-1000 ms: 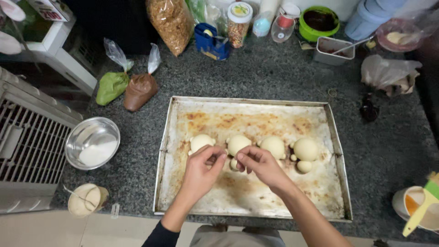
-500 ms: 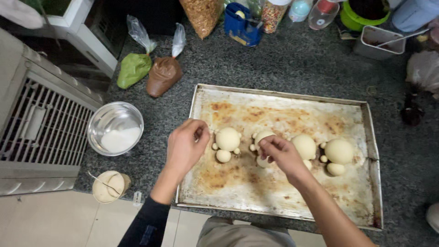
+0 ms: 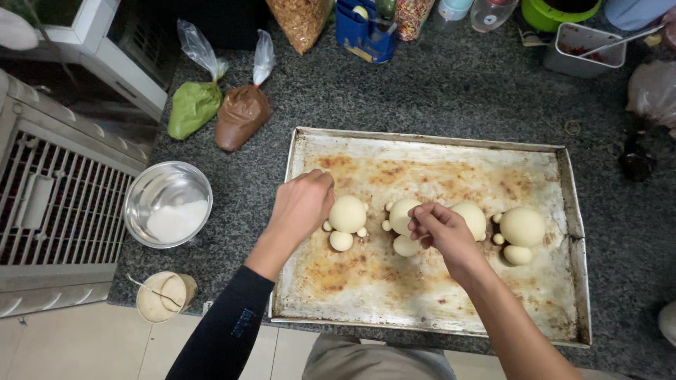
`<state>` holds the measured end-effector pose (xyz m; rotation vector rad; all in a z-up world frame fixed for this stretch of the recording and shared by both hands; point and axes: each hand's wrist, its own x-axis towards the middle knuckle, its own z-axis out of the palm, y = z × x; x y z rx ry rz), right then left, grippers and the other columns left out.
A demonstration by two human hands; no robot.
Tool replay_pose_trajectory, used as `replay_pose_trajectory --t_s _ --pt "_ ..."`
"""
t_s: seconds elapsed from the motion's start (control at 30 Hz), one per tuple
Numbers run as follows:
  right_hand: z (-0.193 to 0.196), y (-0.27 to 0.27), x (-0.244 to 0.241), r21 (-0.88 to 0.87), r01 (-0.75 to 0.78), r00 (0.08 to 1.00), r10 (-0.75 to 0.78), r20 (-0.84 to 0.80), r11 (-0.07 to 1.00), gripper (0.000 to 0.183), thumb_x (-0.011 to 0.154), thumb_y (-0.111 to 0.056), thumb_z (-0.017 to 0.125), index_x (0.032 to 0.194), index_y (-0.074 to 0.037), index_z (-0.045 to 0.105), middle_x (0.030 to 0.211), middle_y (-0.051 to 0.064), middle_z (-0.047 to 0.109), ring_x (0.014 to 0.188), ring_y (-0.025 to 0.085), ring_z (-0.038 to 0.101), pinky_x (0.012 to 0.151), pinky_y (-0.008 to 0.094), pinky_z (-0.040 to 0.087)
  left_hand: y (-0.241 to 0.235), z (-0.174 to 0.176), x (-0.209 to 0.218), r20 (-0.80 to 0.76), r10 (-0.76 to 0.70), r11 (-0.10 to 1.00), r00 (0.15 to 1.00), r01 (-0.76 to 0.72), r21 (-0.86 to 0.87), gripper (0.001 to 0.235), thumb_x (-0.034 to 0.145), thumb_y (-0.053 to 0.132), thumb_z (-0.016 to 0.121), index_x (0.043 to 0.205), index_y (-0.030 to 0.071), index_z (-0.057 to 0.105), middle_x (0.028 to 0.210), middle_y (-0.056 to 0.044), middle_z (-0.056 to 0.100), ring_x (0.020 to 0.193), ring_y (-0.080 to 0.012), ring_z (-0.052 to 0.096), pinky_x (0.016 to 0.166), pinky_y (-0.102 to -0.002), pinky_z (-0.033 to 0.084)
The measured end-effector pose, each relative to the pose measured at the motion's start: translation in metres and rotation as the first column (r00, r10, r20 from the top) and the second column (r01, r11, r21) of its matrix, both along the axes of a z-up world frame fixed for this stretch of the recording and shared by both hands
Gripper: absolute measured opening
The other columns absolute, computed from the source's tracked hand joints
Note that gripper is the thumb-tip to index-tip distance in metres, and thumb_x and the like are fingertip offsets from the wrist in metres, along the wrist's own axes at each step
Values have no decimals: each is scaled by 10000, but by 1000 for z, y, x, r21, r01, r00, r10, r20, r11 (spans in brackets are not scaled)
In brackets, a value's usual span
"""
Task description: The person arranges four bear-shaped dough figures on a metal baking tray and then uses a piping bag filled with dark icing to draw facial features on each figure. The person completes the decoration of all four figures and places the piping bag back on the counter.
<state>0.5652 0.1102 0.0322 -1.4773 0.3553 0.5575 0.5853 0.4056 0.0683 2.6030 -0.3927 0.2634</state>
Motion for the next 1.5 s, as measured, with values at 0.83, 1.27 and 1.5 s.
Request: replay_pose_trajectory --t_s 0.83,1.27,1.5 --pt "6 -21 -10 -8 91 995 -91 -41 996 246 1019 -285 572 1038 -67 685 840 12 684 746 106 629 678 283 461 -16 7 15 -19 -91 994 996 92 52 104 821 109 613 764 26 642 847 -173 690 776 -374 694 675 -493 553" --pt "2 -35 -16 4 143 989 -143 -44 990 247 1018 -286 574 1032 -73 700 846 3 705 746 92 639 664 271 459 -48 -6 28 -58 -227 959 972 233 158 69 802 56 611 754 30 653 835 -178 688 766 -372 696 675 -502 550" --pt "1 -34 -17 25 145 988 -144 -51 989 243 1018 -282 575 1040 -76 701 837 4 708 734 89 631 671 271 474 -54 -19 27 -97 -260 931 961 276 239 50 783 33 614 764 42 660 842 -170 695 776 -349 706 676 -478 559"
